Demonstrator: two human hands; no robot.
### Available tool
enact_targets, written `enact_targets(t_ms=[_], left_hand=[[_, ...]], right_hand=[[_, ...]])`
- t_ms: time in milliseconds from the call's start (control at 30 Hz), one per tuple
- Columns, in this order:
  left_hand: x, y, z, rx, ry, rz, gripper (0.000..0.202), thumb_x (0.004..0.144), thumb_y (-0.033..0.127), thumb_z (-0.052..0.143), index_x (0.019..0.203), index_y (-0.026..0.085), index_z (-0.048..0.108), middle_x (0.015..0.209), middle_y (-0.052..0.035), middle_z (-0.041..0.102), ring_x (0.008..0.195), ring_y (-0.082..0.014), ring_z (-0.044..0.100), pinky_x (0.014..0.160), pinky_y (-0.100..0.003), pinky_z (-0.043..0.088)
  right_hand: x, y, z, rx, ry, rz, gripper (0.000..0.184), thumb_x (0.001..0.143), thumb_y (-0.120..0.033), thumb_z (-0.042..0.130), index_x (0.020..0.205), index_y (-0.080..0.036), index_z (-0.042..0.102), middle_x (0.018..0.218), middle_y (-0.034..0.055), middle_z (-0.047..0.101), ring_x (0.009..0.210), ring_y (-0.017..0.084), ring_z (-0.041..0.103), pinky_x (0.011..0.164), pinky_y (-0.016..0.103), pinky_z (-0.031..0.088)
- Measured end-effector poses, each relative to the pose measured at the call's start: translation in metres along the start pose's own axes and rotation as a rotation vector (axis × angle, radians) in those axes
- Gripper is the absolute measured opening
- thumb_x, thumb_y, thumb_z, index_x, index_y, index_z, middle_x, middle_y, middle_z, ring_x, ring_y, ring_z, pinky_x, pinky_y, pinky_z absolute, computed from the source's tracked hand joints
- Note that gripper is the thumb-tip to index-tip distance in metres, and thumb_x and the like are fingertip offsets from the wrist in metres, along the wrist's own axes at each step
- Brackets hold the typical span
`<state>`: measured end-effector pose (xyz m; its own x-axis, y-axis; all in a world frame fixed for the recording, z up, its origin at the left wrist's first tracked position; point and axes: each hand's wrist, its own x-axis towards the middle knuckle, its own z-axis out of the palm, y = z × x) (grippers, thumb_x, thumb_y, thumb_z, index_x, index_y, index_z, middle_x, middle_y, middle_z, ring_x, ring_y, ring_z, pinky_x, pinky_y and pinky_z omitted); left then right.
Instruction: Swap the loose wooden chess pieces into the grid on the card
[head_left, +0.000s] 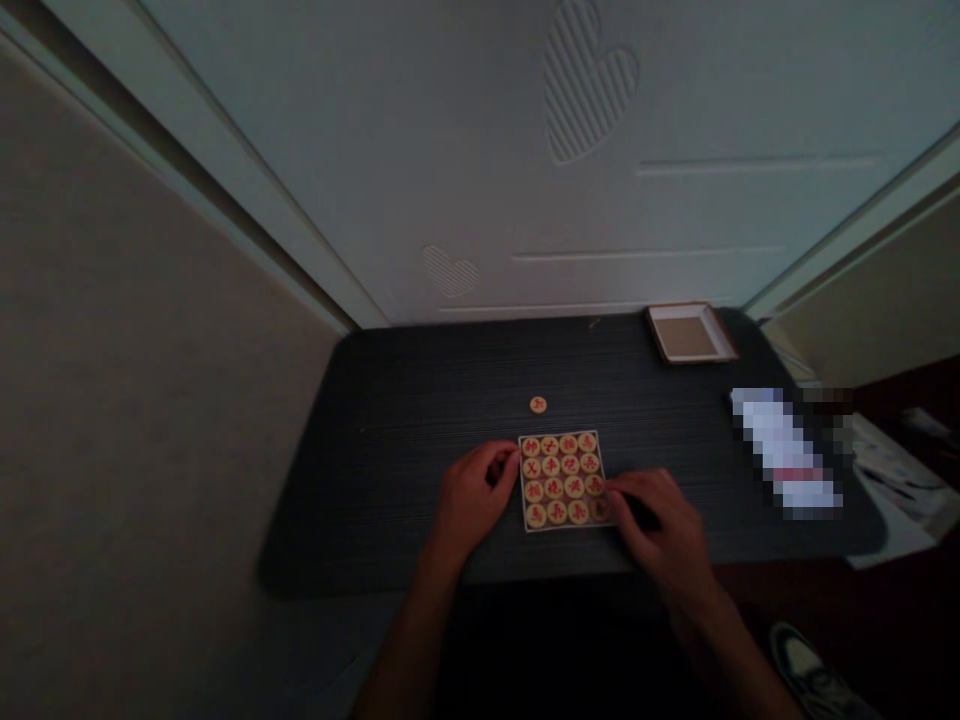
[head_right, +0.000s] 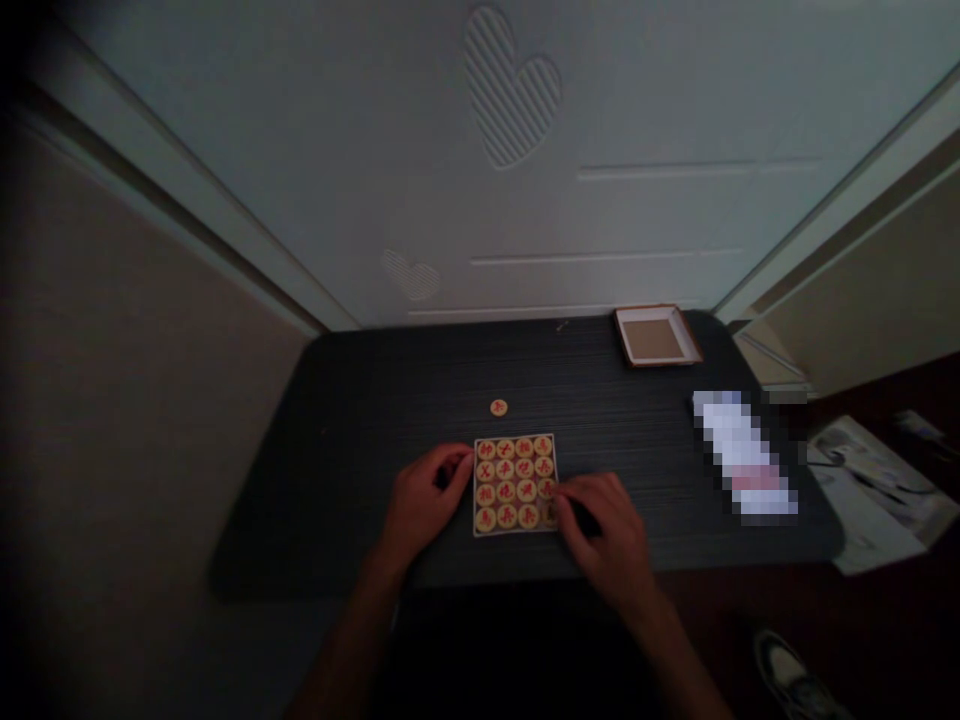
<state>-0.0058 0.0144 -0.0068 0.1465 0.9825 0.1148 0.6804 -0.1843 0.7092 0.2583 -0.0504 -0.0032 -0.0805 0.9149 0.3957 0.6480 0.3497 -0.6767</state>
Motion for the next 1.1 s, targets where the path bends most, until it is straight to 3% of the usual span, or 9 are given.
enact_targets(t_ms=[233, 400, 533, 633, 800, 1033, 1100], left_hand=[[0.018, -0.001, -0.008, -0.079, 0.037, -0.054, 0.017, 0.099, 0.035, 0.060, 0.107, 0.024, 0.071, 0.093, -0.0016, 0.078, 0.080, -0.0178, 0.073, 0.072, -0.030, 0.057], [0.057, 0.002, -0.009, -0.014, -0.056, 0.033, 0.024, 0.097, 0.036, 0.062, 0.117, 0.023, 0.069, 0.105, -0.0044, 0.075, 0.086, -0.0185, 0.072, 0.077, -0.032, 0.058], [0.088, 0.011, -0.003, 0.127, -0.134, 0.067, 0.035, 0.095, 0.046, 0.065, 0.119, 0.022, 0.070, 0.104, -0.0063, 0.073, 0.087, -0.0207, 0.070, 0.079, -0.034, 0.056], [0.102, 0.018, 0.002, 0.196, -0.200, 0.100, 0.031, 0.092, 0.044, 0.068, 0.115, 0.023, 0.072, 0.102, -0.0059, 0.072, 0.090, -0.0214, 0.070, 0.077, -0.032, 0.054], [0.108, 0.020, 0.004, 0.207, -0.219, 0.094, 0.015, 0.091, 0.034, 0.070, 0.098, 0.022, 0.072, 0.098, -0.0054, 0.071, 0.087, -0.0205, 0.070, 0.075, -0.031, 0.053], [0.107, 0.014, -0.002, 0.146, -0.242, 0.033, 0.025, 0.088, 0.032, 0.073, 0.109, 0.020, 0.070, 0.095, -0.0056, 0.074, 0.087, -0.0198, 0.071, 0.077, -0.030, 0.055], [0.109, 0.014, -0.005, 0.151, -0.253, 0.016, 0.021, 0.087, 0.032, 0.073, 0.104, 0.019, 0.072, 0.093, -0.0058, 0.075, 0.084, -0.0199, 0.072, 0.076, -0.030, 0.055]], right_hand=[[0.018, 0.028, -0.009, -0.015, 0.012, 0.136, 0.016, 0.098, -0.034, 0.063, 0.108, -0.026, 0.073, 0.107, 0.0065, 0.075, 0.100, 0.024, 0.068, 0.087, 0.040, 0.054], [0.022, 0.036, -0.008, 0.029, -0.006, 0.189, 0.018, 0.100, -0.038, 0.061, 0.105, -0.026, 0.073, 0.102, 0.0057, 0.075, 0.095, 0.023, 0.069, 0.082, 0.037, 0.054], [0.023, 0.036, -0.005, 0.023, 0.008, 0.190, 0.019, 0.100, -0.038, 0.060, 0.104, -0.026, 0.074, 0.101, 0.0059, 0.076, 0.092, 0.023, 0.069, 0.080, 0.037, 0.055], [0.023, 0.035, -0.004, 0.028, 0.029, 0.196, 0.021, 0.100, -0.038, 0.059, 0.106, -0.025, 0.074, 0.101, 0.0064, 0.076, 0.090, 0.023, 0.069, 0.079, 0.037, 0.055], [0.023, 0.035, -0.003, 0.047, 0.030, 0.198, 0.021, 0.100, -0.038, 0.057, 0.104, -0.025, 0.074, 0.101, 0.0069, 0.076, 0.092, 0.024, 0.069, 0.082, 0.038, 0.055], [0.023, 0.035, -0.003, 0.066, 0.026, 0.184, 0.018, 0.100, -0.035, 0.058, 0.104, -0.026, 0.073, 0.101, 0.0059, 0.076, 0.094, 0.023, 0.069, 0.083, 0.037, 0.055], [0.023, 0.034, -0.003, 0.065, 0.032, 0.184, 0.018, 0.100, -0.034, 0.058, 0.104, -0.025, 0.073, 0.101, 0.0058, 0.076, 0.094, 0.023, 0.069, 0.083, 0.037, 0.055]])
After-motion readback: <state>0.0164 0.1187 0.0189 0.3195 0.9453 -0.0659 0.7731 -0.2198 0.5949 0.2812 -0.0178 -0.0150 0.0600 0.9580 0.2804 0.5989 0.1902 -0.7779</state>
